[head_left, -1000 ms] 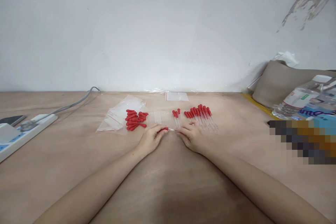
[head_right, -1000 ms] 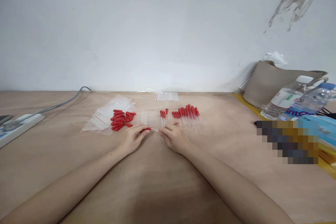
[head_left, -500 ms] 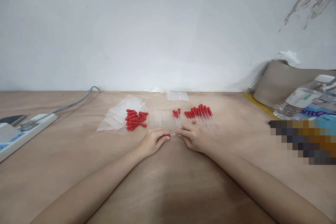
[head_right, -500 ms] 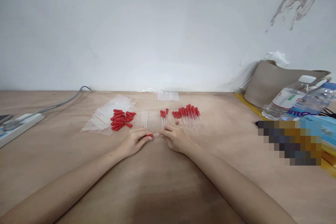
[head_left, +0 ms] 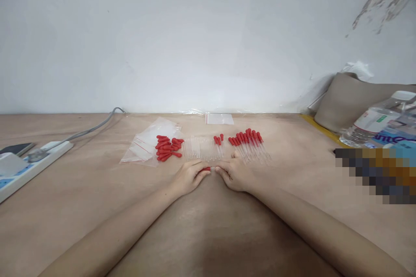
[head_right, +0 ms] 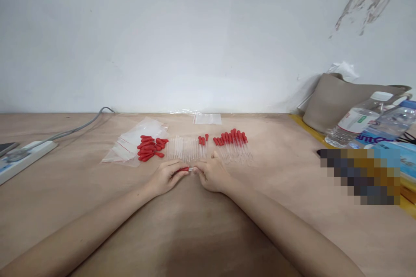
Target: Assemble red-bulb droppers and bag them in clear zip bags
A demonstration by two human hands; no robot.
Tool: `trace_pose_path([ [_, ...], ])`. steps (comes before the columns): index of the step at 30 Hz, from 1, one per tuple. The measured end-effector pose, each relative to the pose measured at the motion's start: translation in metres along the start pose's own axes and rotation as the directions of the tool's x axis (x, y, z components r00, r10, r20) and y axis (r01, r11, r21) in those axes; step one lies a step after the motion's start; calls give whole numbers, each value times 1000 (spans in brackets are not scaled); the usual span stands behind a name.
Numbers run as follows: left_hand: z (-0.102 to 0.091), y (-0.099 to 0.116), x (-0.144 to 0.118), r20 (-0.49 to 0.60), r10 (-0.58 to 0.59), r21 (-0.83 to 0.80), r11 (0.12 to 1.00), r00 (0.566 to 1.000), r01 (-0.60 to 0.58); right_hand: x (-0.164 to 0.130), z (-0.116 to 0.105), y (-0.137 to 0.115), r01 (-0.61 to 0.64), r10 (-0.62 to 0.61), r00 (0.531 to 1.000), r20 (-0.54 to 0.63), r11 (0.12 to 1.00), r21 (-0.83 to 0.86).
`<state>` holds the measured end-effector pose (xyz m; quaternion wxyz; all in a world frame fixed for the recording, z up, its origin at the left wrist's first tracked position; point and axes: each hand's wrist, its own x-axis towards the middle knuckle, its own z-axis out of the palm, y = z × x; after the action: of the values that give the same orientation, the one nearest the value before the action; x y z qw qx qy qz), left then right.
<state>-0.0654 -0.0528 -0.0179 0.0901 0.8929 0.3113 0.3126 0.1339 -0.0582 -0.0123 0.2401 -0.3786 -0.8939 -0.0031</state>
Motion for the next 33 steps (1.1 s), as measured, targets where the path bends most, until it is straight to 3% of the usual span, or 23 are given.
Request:
trace_pose_path([
  [7, 0, 0, 2, -10, -21, 22, 1000, 1000, 21, 1, 2, -5, -46, 47, 999, 28, 998, -31],
  [21, 0, 0, 3, 34, -44, 8, 999, 998, 44, 0, 1, -6, 19, -24, 999, -46, 993, -114],
  [28, 1, -2, 2, -23, -12, 2, 1000, 1000, 12, 1, -7, -6, 80, -82, 996, -18, 989, -126],
  [30, 0, -3, 2, -80, -5, 29, 1000, 997, 8, 2, -14, -1, 45, -47, 999, -12, 992, -119],
  [33, -3, -5, 1, -190, -41, 104, 993, 981, 61, 5, -25, 15, -164, 159, 986, -56, 982, -93],
])
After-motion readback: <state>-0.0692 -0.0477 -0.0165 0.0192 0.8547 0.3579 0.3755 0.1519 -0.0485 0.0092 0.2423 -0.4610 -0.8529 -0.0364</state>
